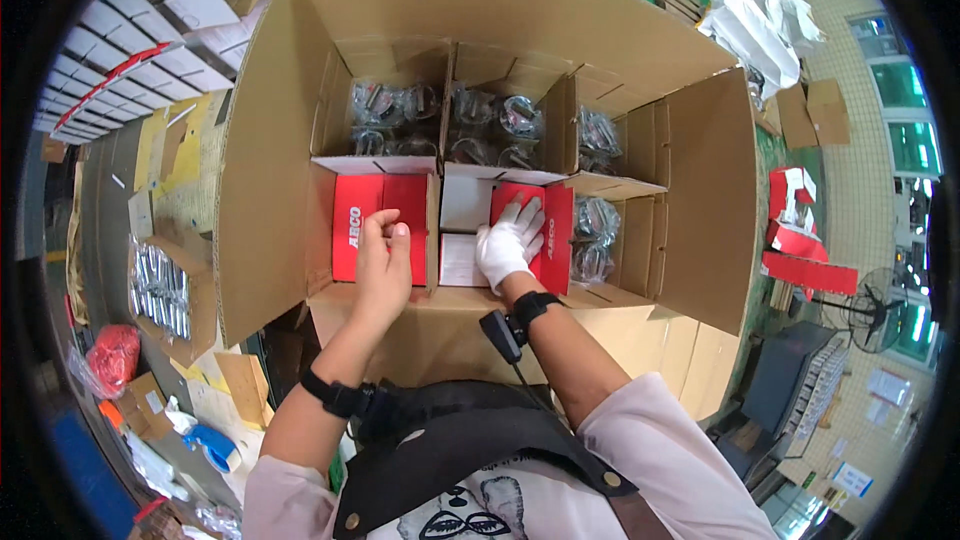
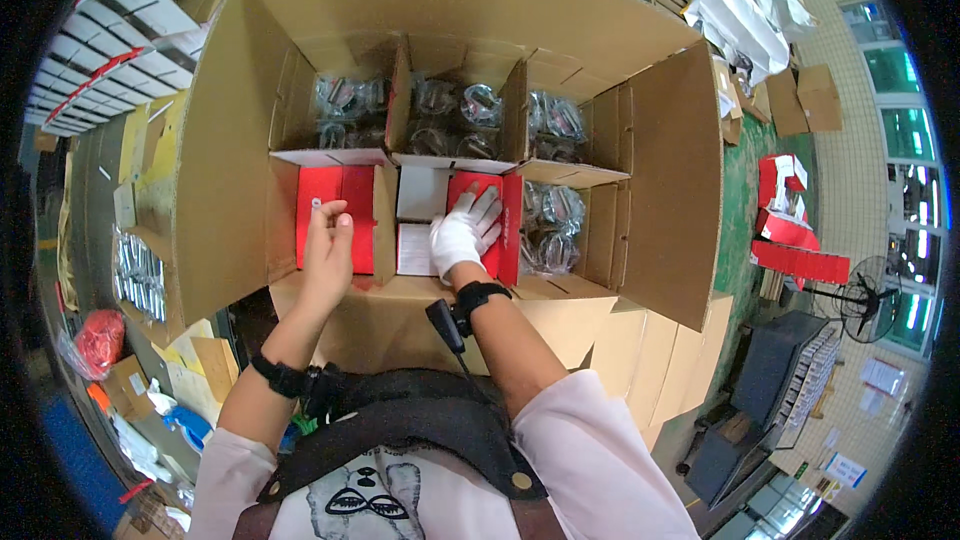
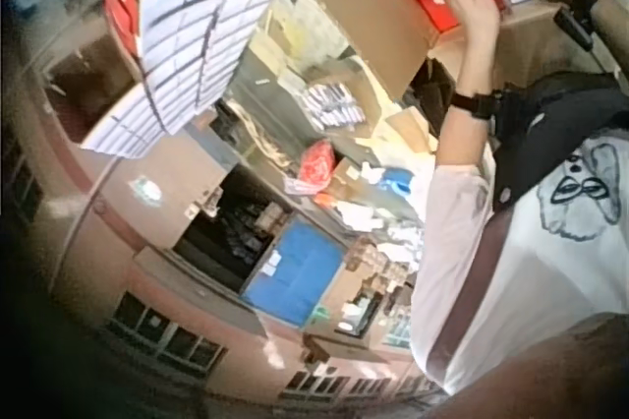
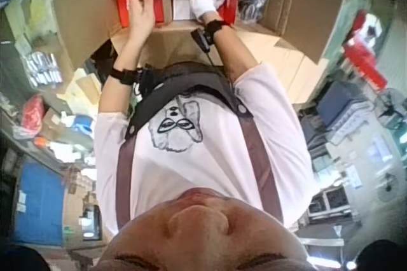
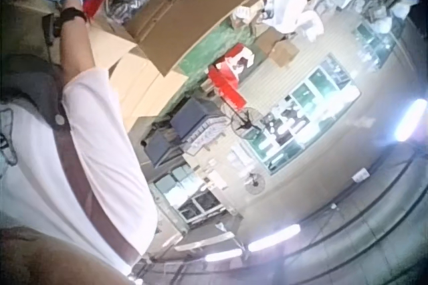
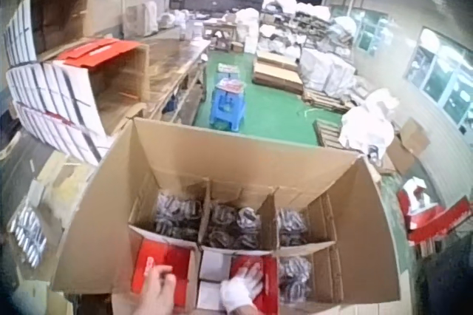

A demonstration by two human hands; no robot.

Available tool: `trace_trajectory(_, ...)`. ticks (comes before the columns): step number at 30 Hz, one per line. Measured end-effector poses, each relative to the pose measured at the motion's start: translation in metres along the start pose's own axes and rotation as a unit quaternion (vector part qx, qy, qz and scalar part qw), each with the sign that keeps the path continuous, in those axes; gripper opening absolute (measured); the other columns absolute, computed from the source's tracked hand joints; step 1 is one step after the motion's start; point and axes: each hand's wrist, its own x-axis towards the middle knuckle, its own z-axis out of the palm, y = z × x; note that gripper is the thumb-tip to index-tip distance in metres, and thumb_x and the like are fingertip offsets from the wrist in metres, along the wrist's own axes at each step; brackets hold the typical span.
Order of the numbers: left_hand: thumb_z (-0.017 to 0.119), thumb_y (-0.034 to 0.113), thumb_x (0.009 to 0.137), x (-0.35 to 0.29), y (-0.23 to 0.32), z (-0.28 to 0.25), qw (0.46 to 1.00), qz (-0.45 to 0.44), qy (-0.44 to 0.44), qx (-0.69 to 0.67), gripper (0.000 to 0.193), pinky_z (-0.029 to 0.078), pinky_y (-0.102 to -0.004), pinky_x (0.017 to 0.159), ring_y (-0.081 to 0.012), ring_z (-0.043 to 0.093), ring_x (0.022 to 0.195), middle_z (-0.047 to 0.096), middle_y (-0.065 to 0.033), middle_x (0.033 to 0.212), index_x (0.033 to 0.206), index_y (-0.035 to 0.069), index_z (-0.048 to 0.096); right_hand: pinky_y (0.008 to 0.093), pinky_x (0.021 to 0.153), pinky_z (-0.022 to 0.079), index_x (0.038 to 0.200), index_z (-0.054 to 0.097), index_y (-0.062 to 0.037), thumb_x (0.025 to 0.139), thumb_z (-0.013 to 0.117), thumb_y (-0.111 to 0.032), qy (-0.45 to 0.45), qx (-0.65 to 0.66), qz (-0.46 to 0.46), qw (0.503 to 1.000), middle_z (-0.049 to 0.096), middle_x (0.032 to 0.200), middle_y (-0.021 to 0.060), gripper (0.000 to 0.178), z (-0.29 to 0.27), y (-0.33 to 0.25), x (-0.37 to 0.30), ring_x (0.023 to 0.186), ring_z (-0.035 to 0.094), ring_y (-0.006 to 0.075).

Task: The person packs small cylindrical metal objects and plastic-wrapped items into a large cardboard box with internal dividers. They also place red and white product boxes into the compartments and arrange them neatly.

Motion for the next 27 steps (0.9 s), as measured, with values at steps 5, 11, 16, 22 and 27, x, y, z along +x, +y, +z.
trace_trajectory(5,0.023,0.050,0.101,0.032,-0.051,0.056,0.996,-0.015,-0.085,-0.035,0.069,0.020,-0.0402,0.113,-0.0358,0.026,0.137,0.029,-0.0268,0.145,0.144,-0.003,0.026,0.0615,0.110,0.008,0.151,0.006,-0.0048,0.082,0.050,-0.062,-0.105,-0.055,-0.018,0.993,-0.005,0.156,0.0230,0.100,-0.023,-0.011,-0.003,0.142,-0.001,0.0459)
trace_trajectory(11,0.024,0.061,0.096,0.032,-0.083,0.117,0.996,-0.073,-0.055,0.006,0.078,0.012,-0.0475,0.115,-0.0399,0.007,0.143,0.005,-0.0255,0.154,0.151,0.007,0.007,0.0432,0.102,0.037,0.126,0.054,0.0022,0.088,0.034,-0.069,-0.226,0.416,-0.046,0.880,0.054,0.128,0.0258,0.083,-0.022,0.002,0.018,0.125,0.047,0.0371)
trace_trajectory(16,0.048,0.047,0.092,0.041,-0.019,0.104,0.961,-0.174,-0.086,0.198,0.077,0.027,-0.0550,0.106,-0.0383,0.017,0.140,0.010,-0.0203,0.154,0.150,0.012,0.012,0.0305,0.082,0.046,0.109,0.064,-0.0028,0.095,0.054,-0.030,-0.229,0.680,0.110,0.688,0.066,0.104,0.0087,0.033,-0.010,0.005,0.010,0.088,0.059,0.0215)
trace_trajectory(22,0.056,0.037,0.088,0.054,-0.028,0.146,0.916,-0.092,-0.017,0.390,0.085,0.022,-0.0484,0.109,-0.0348,0.016,0.142,0.009,-0.0189,0.156,0.148,-0.004,0.010,0.0353,0.094,0.046,0.117,0.060,0.0016,0.089,0.055,-0.014,0.026,0.415,-0.175,0.892,0.063,0.114,0.0194,0.032,-0.099,0.036,-0.046,0.110,0.061,0.0285)
trace_trajectory(27,0.055,0.037,0.090,0.054,-0.051,0.150,0.900,0.082,-0.004,0.427,0.085,0.013,-0.0494,0.114,-0.0361,0.007,0.144,0.005,-0.0241,0.155,0.148,-0.004,0.009,0.0374,0.091,0.048,0.105,0.063,-0.0019,0.084,0.056,0.000,0.133,0.325,-0.186,0.918,0.063,0.114,0.0170,0.022,-0.158,0.124,-0.087,0.103,0.062,0.0316)
